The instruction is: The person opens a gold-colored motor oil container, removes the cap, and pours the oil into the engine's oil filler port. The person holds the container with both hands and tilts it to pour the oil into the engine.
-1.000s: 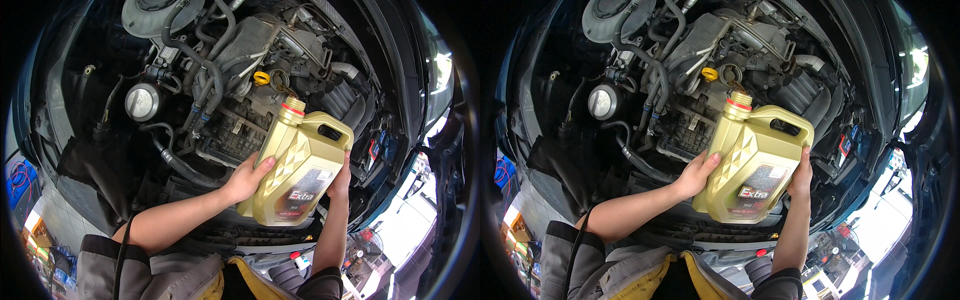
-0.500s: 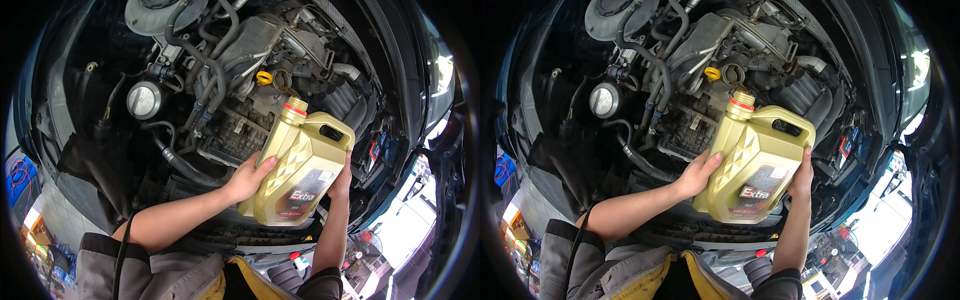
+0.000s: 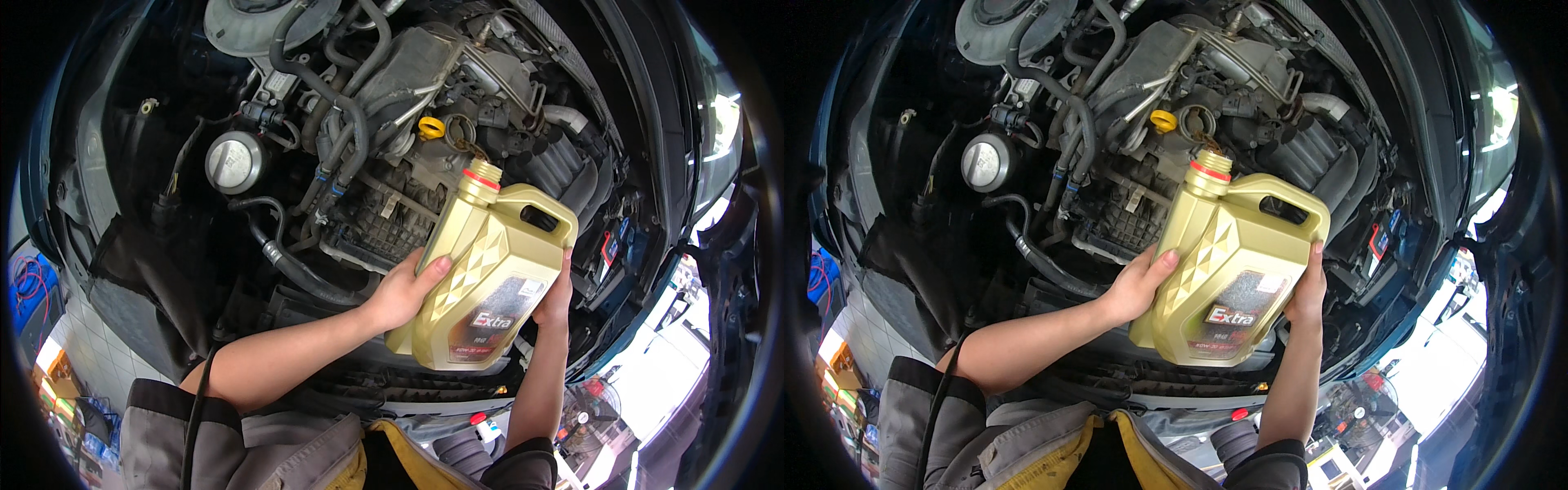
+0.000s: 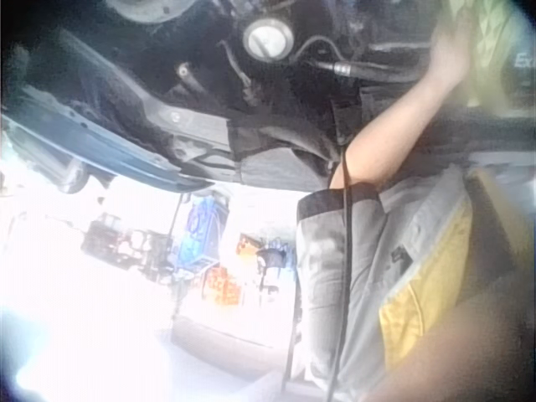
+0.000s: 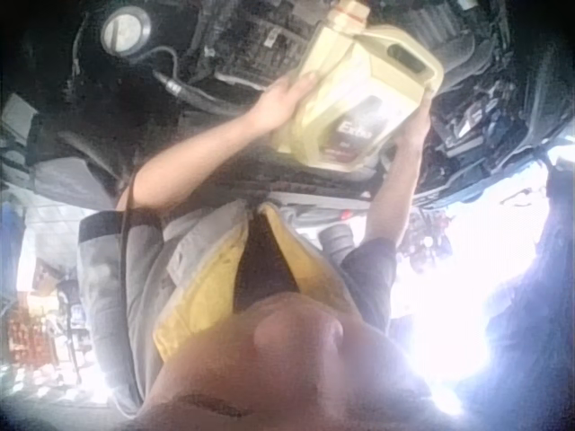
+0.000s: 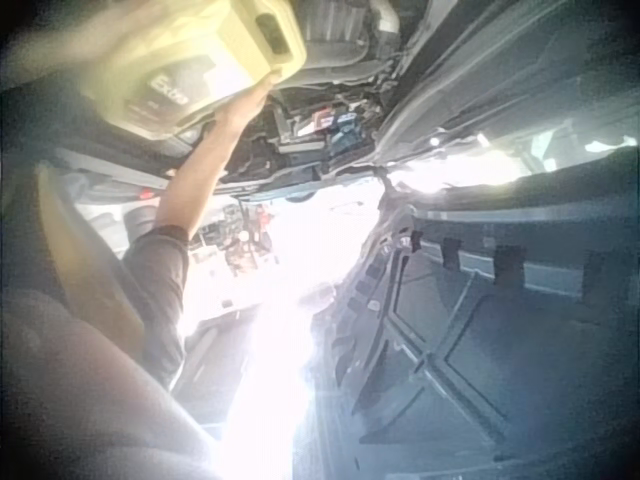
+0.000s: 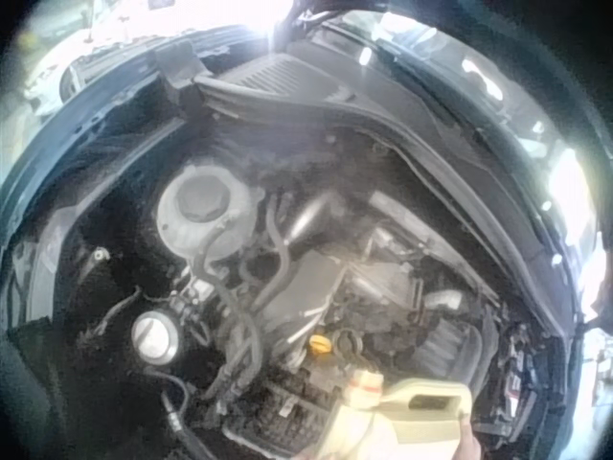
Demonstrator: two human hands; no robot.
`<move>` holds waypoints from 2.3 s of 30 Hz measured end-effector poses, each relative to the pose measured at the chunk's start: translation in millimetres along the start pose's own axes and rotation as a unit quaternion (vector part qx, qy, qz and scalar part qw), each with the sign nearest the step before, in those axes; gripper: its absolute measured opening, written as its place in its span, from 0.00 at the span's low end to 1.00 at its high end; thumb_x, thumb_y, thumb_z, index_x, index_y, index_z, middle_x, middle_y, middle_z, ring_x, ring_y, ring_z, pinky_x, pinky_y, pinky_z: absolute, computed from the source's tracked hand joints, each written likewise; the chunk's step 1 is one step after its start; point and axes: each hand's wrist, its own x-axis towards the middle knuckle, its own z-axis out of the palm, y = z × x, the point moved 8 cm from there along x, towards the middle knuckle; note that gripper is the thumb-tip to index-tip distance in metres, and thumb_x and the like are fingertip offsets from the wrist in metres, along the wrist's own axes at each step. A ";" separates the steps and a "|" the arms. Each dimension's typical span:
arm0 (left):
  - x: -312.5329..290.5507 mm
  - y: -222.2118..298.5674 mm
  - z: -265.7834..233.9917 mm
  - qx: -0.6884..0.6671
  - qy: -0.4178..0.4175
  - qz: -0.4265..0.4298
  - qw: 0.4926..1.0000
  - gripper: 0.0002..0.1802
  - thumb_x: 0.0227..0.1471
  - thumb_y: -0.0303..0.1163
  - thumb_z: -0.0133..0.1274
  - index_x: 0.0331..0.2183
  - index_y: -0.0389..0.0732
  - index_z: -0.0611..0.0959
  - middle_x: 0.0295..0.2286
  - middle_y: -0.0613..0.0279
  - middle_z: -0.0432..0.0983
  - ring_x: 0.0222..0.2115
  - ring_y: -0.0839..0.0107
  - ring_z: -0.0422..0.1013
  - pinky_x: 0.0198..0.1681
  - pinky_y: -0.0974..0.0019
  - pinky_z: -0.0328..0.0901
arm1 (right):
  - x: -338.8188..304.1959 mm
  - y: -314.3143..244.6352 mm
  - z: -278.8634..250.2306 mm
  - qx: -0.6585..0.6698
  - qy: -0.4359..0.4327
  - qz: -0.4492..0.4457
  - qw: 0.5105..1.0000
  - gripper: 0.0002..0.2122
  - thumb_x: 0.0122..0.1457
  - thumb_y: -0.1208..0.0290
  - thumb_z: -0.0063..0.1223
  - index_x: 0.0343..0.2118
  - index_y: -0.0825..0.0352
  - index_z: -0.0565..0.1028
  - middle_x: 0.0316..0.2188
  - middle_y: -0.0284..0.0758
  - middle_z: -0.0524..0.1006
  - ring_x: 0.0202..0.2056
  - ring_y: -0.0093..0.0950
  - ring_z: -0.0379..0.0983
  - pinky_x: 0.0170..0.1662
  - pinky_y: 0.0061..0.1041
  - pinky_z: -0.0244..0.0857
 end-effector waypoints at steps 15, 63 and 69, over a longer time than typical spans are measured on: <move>-0.2 5.0 -0.8 0.001 -0.001 0.003 1.000 0.49 0.62 0.69 0.44 0.58 0.28 0.71 0.48 0.40 0.78 0.51 0.57 0.74 0.57 0.60 0.65 | 0.3 -0.4 -0.1 0.002 0.000 -0.002 1.000 0.35 0.69 0.38 0.42 0.62 0.67 0.70 0.55 0.40 0.77 0.54 0.36 0.76 0.57 0.37 0.71; -1.7 8.0 -0.7 0.008 -0.006 -0.015 1.000 0.51 0.62 0.71 0.43 0.58 0.27 0.70 0.49 0.40 0.77 0.52 0.58 0.74 0.58 0.60 0.65 | -3.9 -6.8 7.0 0.009 0.007 -0.010 1.000 0.34 0.69 0.39 0.44 0.59 0.72 0.70 0.53 0.42 0.78 0.51 0.35 0.78 0.56 0.35 0.72; -1.2 7.6 -2.0 0.012 -0.002 -0.013 1.000 0.51 0.62 0.71 0.43 0.58 0.27 0.70 0.48 0.40 0.78 0.51 0.58 0.74 0.57 0.60 0.65 | -4.3 -7.9 9.6 0.005 -0.004 -0.011 1.000 0.34 0.69 0.40 0.43 0.59 0.72 0.70 0.53 0.42 0.78 0.51 0.35 0.78 0.56 0.35 0.72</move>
